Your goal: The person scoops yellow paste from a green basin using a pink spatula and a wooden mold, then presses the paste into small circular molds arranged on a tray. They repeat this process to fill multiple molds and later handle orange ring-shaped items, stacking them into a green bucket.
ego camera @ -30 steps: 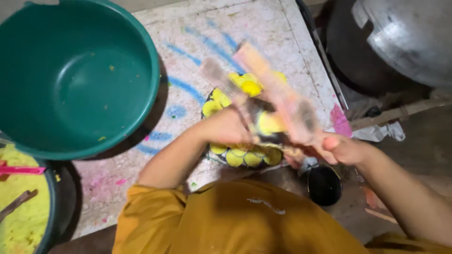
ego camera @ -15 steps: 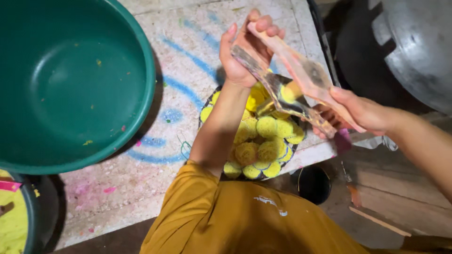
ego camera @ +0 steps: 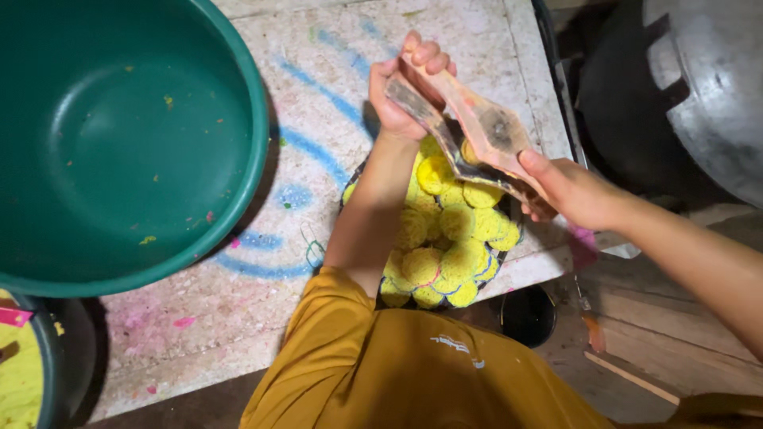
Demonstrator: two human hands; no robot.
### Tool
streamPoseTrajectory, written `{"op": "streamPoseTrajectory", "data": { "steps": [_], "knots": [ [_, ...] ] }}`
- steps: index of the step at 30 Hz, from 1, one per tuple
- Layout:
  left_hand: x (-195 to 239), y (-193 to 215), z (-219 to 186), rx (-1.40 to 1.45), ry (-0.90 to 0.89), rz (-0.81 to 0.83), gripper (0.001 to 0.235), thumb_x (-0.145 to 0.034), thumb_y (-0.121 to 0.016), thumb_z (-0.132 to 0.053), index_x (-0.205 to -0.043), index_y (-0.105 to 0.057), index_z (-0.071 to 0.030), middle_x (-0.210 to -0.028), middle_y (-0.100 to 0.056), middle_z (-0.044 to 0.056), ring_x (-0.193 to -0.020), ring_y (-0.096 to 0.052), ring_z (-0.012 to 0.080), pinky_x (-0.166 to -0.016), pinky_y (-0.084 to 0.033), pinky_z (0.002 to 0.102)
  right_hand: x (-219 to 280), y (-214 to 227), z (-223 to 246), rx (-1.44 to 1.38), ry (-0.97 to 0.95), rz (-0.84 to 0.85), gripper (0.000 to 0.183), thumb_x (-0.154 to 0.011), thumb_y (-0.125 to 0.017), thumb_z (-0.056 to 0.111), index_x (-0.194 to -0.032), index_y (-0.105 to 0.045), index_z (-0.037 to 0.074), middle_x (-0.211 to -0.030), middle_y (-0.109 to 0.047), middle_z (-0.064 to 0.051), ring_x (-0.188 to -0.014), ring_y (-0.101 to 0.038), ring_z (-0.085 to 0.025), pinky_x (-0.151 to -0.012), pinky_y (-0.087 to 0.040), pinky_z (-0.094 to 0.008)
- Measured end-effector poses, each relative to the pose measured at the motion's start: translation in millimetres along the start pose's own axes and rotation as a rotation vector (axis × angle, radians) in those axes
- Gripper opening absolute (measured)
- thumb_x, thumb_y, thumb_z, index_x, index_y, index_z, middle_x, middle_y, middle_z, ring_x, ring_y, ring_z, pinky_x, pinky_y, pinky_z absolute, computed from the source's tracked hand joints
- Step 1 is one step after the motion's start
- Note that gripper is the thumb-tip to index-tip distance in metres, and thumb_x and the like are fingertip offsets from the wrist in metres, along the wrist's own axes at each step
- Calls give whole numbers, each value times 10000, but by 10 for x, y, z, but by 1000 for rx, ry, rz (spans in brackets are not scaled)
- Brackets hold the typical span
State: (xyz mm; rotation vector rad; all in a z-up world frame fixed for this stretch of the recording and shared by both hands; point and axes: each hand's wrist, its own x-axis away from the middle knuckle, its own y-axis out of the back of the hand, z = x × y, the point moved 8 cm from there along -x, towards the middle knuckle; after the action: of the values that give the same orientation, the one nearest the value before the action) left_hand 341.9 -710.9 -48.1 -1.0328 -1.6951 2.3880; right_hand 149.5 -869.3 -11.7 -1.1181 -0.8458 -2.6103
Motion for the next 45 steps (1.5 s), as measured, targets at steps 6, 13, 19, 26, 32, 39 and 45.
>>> {"op": "streamPoseTrajectory", "data": {
  "steps": [6,13,19,26,32,39,45],
  "knots": [
    [-51,-56,-187,-52,44,5,258,-969,-501,-333,-1124,-497,-127,-980,-515,6,-981,-542,187,-1011,-521,438,-73,-202,97,-48,94,-60,860,-934,-275,753,-867,-690,3,-669,-687,-111,-605,-667,-202,-589,-540,-347],
    [59,57,-2,-68,7,-114,269,-947,-489,-360,-1092,-505,-134,-966,-514,0,-967,-538,188,-954,-515,417,5,-70,-67,-75,-76,-28,841,-944,-278,724,-830,-693,1,-635,-675,-125,-556,-644,-219,-533,-528,-364],
    [-139,70,-133,-124,25,-44,270,-954,-481,-384,-1068,-506,-140,-927,-508,-11,-922,-533,170,-922,-508,407,-90,-70,106,20,85,-126,826,-984,-300,692,-811,-658,-32,-627,-649,-123,-535,-629,-204,-519,-519,-361],
    [-39,115,-33,-126,42,-172,246,-915,-471,-390,-974,-478,-151,-899,-496,-13,-896,-530,184,-878,-506,425,-35,-69,-36,-8,-55,-75,849,-984,-270,696,-783,-680,-20,-600,-662,-128,-506,-623,-216,-519,-523,-361],
    [-223,72,-47,-180,15,-127,283,-925,-471,-409,-991,-492,-135,-856,-489,4,-840,-520,188,-826,-486,403,-15,-4,51,-41,66,-137,827,-980,-310,699,-784,-662,-23,-599,-641,-129,-492,-621,-210,-503,-521,-365],
    [-296,-16,48,-137,30,-127,272,-909,-476,-382,-1017,-508,-134,-868,-496,-3,-866,-533,188,-843,-484,392,16,142,108,41,133,-199,823,-1043,-309,652,-699,-631,-23,-570,-604,-108,-493,-591,-199,-515,-504,-368],
    [-65,391,-13,-700,390,-395,756,-950,-258,-630,-1249,-577,-13,-1089,-672,124,-978,-651,261,-855,-537,435,-24,151,44,49,258,-164,811,-1041,-268,646,-711,-660,17,-577,-634,-87,-525,-587,-180,-513,-451,-337]
  ]
}}
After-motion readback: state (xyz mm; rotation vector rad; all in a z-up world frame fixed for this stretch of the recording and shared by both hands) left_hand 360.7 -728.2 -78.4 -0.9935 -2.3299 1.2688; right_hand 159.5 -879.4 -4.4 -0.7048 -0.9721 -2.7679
